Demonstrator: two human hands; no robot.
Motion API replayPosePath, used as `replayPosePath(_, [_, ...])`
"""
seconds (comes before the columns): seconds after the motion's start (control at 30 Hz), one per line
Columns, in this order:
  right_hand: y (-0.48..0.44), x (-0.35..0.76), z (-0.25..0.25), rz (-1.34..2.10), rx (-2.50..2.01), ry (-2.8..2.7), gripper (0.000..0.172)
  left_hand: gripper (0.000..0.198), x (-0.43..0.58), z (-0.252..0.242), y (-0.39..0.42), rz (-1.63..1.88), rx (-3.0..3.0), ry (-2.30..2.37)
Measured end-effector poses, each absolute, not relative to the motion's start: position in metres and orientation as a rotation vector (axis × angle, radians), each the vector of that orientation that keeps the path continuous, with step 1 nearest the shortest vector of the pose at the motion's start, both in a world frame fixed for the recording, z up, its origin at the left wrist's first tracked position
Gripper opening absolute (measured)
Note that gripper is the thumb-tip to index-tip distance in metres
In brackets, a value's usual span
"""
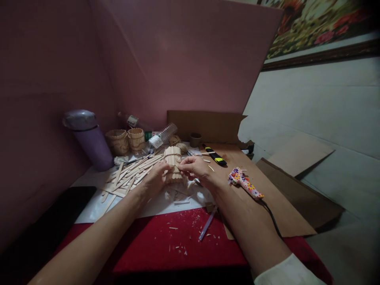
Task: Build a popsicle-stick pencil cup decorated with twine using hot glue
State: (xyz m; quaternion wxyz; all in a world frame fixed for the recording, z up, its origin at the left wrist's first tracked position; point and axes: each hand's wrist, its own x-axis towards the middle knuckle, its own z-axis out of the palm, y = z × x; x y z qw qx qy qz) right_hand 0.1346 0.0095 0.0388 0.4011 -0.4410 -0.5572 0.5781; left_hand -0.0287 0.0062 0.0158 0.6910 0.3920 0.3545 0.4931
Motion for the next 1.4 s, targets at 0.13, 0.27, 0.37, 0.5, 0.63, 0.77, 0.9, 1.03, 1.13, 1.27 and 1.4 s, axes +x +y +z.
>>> replayPosePath(0.13, [0.01,0.134,0.04,1.503,-1.127,-1.363,0.009,0.008,-0.028,0.019,0.004,1.028,0.808,0.766])
replayPosePath(0.27, [0.009,0.133,0.041,1.512,-1.136,-1.335,0.008,0.003,-0.028,0.024,0.0,0.991,0.814,0.783])
replayPosePath(0.37, [0.008,0.132,0.041,1.513,-1.133,-1.33,0.008,0.001,-0.029,0.023,0.001,1.002,0.805,0.8])
replayPosePath(0.5, [0.007,0.132,0.04,1.476,-1.089,-1.319,0.009,0.013,-0.03,0.017,0.007,1.034,0.787,0.807])
replayPosePath(0.63, [0.013,0.133,0.036,1.351,-1.051,-1.205,0.011,0.022,-0.033,0.023,0.01,1.175,0.74,0.795])
replayPosePath(0.77, [0.025,0.131,0.022,1.062,-1.256,-1.31,0.009,0.027,-0.036,0.032,0.012,1.333,0.669,0.803])
replayPosePath(0.9, [0.034,0.13,0.01,0.878,-1.388,-1.49,0.006,0.024,-0.036,0.032,0.013,1.332,0.69,0.806])
replayPosePath(1.03, [0.034,0.147,0.025,0.432,-1.465,-1.602,0.007,0.023,-0.034,0.03,0.011,1.325,0.693,0.792])
replayPosePath(1.13, [0.03,0.171,0.046,0.21,-1.656,-1.594,0.018,0.021,-0.032,0.031,0.009,1.319,0.687,0.788])
replayPosePath(1.27, [0.019,0.209,0.063,0.054,-1.953,-1.708,0.024,0.025,-0.032,0.029,0.009,1.308,0.711,0.747])
replayPosePath(1.4, [-0.002,0.251,0.053,-0.1,-2.234,-1.869,0.025,0.027,-0.032,0.026,0.009,1.304,0.714,0.72])
